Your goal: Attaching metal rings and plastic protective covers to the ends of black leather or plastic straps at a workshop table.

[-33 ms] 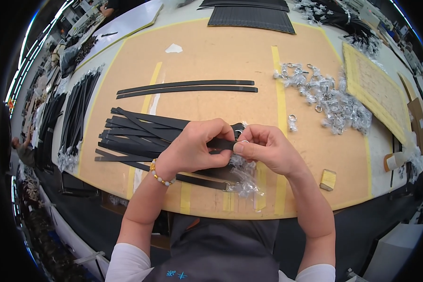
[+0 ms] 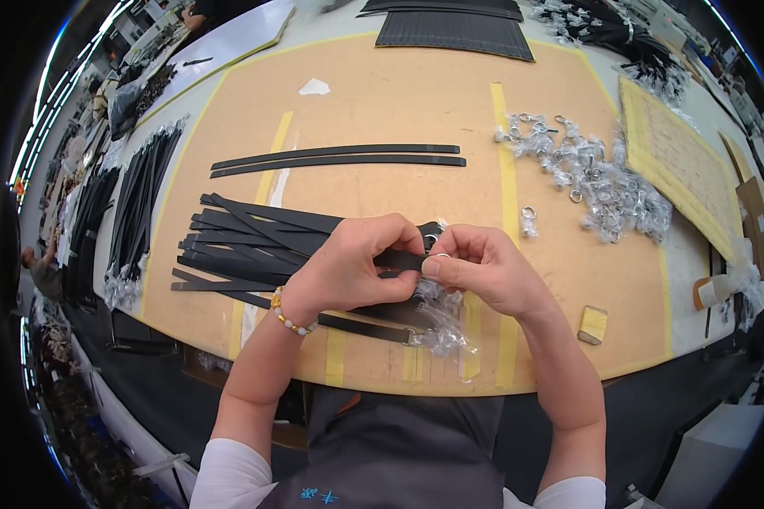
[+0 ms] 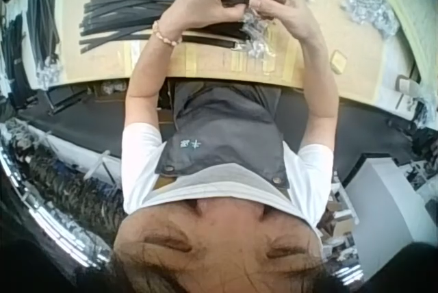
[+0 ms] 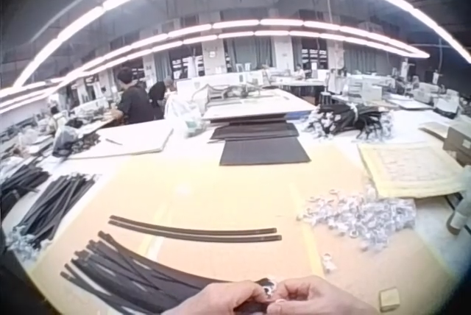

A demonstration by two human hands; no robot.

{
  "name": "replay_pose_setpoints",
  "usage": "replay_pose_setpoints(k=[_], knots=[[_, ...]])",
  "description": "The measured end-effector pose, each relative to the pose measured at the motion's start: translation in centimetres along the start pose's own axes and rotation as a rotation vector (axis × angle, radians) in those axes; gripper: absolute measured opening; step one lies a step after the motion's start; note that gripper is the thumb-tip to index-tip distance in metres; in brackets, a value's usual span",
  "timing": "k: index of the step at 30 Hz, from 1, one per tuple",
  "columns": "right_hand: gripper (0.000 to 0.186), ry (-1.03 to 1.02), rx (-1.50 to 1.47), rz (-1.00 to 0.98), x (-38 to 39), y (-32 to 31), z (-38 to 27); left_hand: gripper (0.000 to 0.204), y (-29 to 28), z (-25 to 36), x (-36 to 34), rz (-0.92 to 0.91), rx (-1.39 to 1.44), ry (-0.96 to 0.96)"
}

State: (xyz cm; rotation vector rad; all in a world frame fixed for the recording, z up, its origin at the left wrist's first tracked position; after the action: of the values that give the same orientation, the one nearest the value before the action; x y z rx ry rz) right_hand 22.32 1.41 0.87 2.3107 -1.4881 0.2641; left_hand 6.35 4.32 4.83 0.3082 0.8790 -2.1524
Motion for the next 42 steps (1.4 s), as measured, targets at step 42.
replay_pose_setpoints(k=[42], knots=[[0.011, -0.136, 0.016, 0.044, 0.1, 1.7, -0.1, 0.035, 0.0, 0.8, 0.1, -0.053, 0.261, -0.003]])
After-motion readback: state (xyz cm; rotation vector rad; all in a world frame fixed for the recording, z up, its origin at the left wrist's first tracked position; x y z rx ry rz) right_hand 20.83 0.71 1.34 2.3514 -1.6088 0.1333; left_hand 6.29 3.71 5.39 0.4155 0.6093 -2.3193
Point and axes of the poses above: each hand's wrist, its own x-axis away from the middle knuckle, its own y-axis out of the palm, z = x × y, the point moved 6 cm from there along -x, towards the middle knuckle, and after that the axes turned 10 degrees about y, right-handed, at the moved point
